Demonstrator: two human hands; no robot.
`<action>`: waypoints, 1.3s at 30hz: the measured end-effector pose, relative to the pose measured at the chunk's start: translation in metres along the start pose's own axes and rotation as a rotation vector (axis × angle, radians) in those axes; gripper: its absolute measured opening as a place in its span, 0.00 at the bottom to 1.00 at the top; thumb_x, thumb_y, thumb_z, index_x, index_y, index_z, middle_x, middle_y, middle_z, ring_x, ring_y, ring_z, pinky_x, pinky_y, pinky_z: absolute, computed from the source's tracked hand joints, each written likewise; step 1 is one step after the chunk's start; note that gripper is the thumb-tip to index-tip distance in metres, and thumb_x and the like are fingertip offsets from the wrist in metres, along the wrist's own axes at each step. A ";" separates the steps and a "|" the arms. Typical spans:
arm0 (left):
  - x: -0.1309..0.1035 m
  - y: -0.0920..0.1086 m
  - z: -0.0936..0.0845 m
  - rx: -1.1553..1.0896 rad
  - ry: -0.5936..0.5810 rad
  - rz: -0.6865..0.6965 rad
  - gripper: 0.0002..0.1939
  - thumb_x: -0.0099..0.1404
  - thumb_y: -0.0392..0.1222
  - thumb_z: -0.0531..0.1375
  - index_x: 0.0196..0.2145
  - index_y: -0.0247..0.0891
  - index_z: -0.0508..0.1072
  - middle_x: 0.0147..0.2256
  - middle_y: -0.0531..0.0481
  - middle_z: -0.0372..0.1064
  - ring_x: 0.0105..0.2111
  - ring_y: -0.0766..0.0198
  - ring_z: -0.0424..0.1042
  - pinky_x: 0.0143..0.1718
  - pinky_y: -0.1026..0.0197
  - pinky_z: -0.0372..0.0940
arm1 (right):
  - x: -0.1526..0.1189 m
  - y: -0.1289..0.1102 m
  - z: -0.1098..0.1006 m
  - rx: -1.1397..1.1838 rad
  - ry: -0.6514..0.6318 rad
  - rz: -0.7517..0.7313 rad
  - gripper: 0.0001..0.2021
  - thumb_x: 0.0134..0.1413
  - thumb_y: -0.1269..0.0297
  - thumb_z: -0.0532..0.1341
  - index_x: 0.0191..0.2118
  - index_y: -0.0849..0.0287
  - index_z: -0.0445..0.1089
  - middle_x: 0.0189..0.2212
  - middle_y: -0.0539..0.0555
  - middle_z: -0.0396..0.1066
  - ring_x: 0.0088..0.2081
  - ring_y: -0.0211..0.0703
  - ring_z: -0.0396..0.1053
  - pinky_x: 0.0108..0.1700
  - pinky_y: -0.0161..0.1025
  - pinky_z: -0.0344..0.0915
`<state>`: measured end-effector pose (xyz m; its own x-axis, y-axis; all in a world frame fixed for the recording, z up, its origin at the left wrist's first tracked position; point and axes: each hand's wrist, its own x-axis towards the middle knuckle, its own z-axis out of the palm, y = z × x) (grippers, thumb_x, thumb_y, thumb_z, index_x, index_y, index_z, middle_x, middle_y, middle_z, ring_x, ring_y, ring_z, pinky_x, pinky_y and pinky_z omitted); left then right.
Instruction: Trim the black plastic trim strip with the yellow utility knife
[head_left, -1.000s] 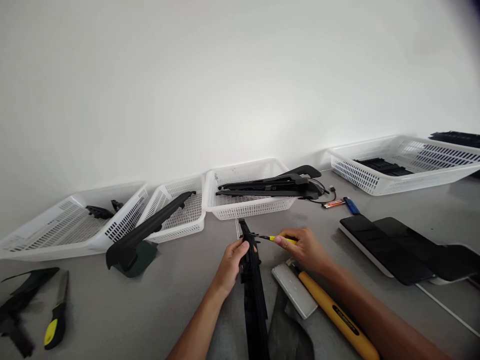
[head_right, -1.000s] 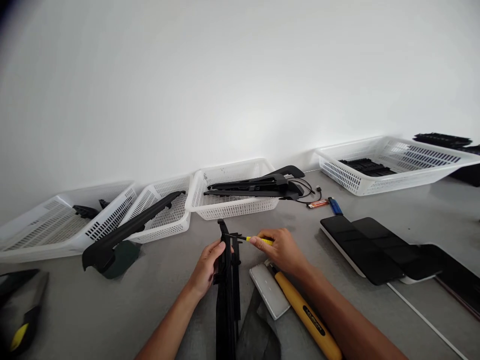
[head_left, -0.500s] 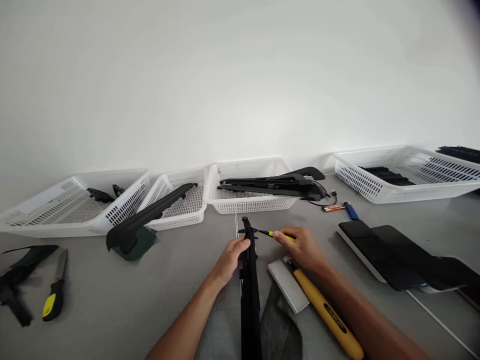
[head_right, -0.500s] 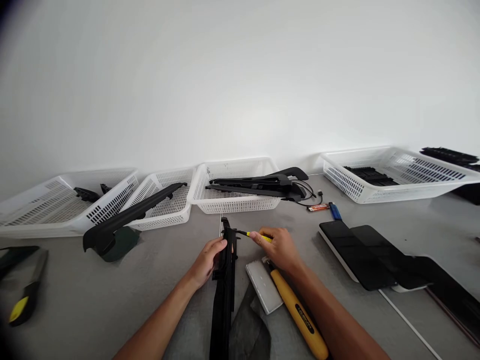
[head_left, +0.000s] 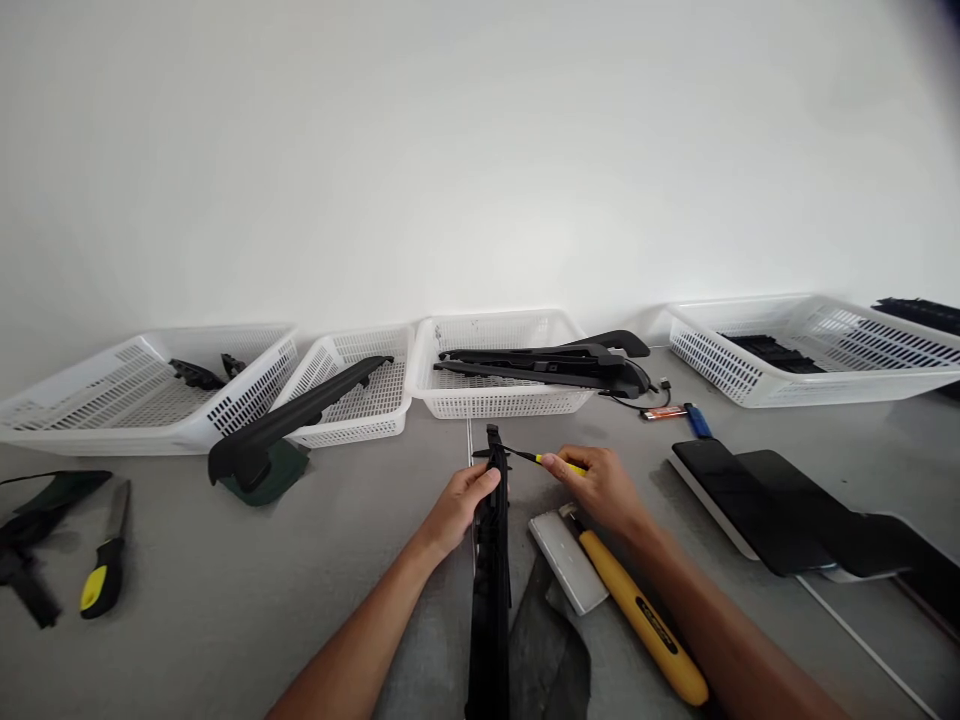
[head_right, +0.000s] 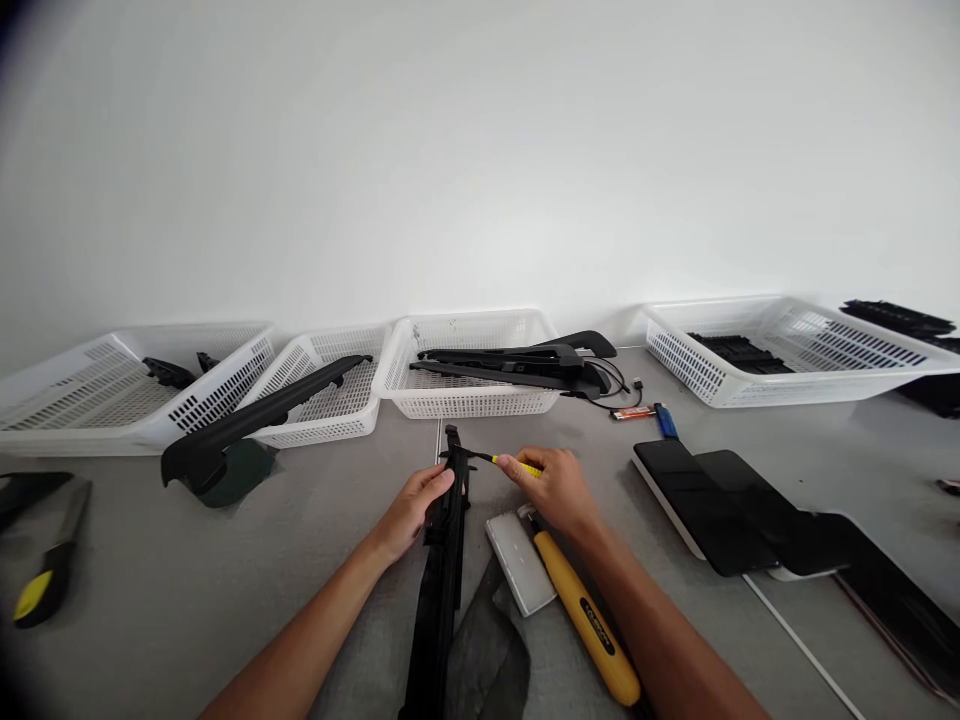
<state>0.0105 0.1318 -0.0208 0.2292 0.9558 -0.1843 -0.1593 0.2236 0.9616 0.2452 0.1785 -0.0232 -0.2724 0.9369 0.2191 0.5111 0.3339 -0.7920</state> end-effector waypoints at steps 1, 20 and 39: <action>0.000 0.001 0.000 0.001 0.001 0.003 0.29 0.59 0.68 0.68 0.32 0.35 0.73 0.26 0.55 0.64 0.24 0.69 0.61 0.26 0.65 0.57 | 0.000 -0.001 -0.001 -0.009 0.002 0.004 0.34 0.64 0.32 0.55 0.21 0.57 0.59 0.20 0.49 0.53 0.25 0.37 0.51 0.29 0.39 0.46; 0.001 0.006 -0.001 0.042 0.119 0.036 0.40 0.57 0.80 0.62 0.31 0.33 0.79 0.24 0.50 0.70 0.22 0.66 0.65 0.24 0.65 0.60 | -0.003 -0.005 -0.012 -0.086 -0.143 -0.024 0.33 0.65 0.33 0.54 0.23 0.58 0.64 0.20 0.49 0.60 0.25 0.37 0.55 0.30 0.38 0.50; -0.004 0.009 -0.007 0.053 -0.093 0.045 0.29 0.68 0.65 0.62 0.51 0.37 0.82 0.39 0.46 0.78 0.38 0.58 0.72 0.41 0.61 0.65 | -0.002 -0.001 -0.010 -0.093 0.093 0.043 0.34 0.63 0.31 0.56 0.25 0.60 0.72 0.21 0.50 0.64 0.26 0.39 0.59 0.30 0.38 0.52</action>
<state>0.0014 0.1310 -0.0132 0.3115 0.9422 -0.1236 -0.1205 0.1682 0.9784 0.2532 0.1778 -0.0176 -0.1745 0.9546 0.2414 0.5956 0.2976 -0.7462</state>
